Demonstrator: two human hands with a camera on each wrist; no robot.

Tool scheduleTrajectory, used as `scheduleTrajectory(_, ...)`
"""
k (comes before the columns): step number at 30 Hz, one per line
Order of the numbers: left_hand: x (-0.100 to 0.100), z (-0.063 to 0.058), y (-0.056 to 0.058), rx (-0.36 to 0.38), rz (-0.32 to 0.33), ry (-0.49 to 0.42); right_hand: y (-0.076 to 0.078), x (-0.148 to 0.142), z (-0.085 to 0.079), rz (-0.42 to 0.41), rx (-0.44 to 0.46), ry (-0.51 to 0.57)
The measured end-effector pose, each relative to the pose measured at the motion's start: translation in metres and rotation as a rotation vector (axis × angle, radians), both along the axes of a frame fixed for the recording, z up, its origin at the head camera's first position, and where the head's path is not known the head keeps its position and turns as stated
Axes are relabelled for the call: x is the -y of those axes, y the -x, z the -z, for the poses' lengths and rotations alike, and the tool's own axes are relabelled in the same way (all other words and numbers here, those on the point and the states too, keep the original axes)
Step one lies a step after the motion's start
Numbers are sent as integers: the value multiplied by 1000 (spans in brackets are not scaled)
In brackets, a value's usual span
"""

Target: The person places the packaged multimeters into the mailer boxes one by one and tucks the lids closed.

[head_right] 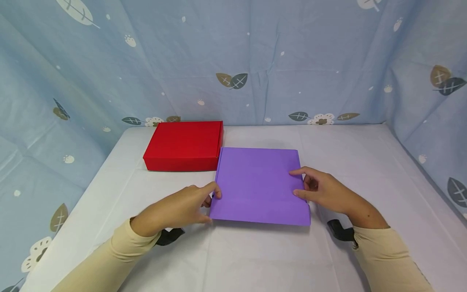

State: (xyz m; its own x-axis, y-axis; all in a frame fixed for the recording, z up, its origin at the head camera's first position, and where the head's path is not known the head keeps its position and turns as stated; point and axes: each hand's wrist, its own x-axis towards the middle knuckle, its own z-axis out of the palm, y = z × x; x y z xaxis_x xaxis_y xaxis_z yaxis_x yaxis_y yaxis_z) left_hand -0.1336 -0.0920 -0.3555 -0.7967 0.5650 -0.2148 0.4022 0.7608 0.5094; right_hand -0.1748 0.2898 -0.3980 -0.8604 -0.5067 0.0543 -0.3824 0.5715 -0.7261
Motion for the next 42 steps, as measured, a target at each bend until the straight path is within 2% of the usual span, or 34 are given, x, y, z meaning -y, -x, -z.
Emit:
scheduleTrajectory(8,2,3,2,-73,15,60,0,1,0,-5,-5,9)
scheduleTrajectory(11,2,3,2,-75,11,84,-1,1,0,-3,-7,9)
scheduleTrajectory(16,2,6,7,-72,-11,71,-1,1,-1,-5,-17,7)
scheduleTrajectory(21,3,11,12,-108,15,54,-3,0,-3,-8,-18,-5)
scheduleTrajectory(28,2,13,14,-98,45,-25,-15,1,-10,26,-32,-79)
scheduleTrajectory(35,3,12,16,-113,8,9,-29,-2,-17,-1,-91,-181)
scheduleTrajectory(42,5,11,16,-107,-16,-1,-41,-4,-19,1,-71,-208)
